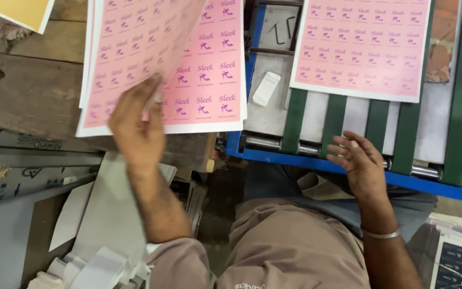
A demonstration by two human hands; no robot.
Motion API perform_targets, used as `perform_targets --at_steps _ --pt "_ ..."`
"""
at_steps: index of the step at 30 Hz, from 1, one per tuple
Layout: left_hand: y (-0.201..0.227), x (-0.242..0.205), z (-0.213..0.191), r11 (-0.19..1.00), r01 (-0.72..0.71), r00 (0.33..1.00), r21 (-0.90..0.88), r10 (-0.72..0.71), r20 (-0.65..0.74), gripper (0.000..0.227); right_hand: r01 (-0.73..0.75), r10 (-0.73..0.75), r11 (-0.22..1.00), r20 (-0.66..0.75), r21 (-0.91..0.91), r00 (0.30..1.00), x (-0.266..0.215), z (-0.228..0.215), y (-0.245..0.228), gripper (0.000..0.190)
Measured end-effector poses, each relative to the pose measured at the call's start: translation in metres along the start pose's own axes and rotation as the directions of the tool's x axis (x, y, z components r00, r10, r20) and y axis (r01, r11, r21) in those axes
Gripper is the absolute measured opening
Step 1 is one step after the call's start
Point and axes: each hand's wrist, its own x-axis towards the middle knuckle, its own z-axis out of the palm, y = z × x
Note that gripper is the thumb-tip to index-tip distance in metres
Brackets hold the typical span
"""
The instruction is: The person repeatedly picks up sheets of pink stickers from a stack on the left and places them onto a blue roller machine on the right. The person handles the sheets one at a time, moving them from the input stack to the machine's surface.
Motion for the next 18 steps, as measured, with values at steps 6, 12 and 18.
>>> perform_targets --at_steps 6,12,18 --pt "0.104 -0.043 0.097 0.767 -0.492 0.824 0.411 0.259 0.503 0.053 0.022 -0.169 0.953 0.466 0.303 0.868 -0.008 0.08 -0.03 0.049" --pt "0.117 -0.065 0.082 0.879 -0.45 0.786 0.159 0.305 0.538 0.056 0.075 -0.08 0.966 0.012 0.246 0.997 0.008 0.062 -0.043 0.044" --pt "0.076 -0.036 0.047 0.848 -0.394 0.869 0.355 0.217 0.445 0.053 0.242 -0.2 0.966 -0.333 0.091 0.922 0.024 -0.029 -0.042 0.04"
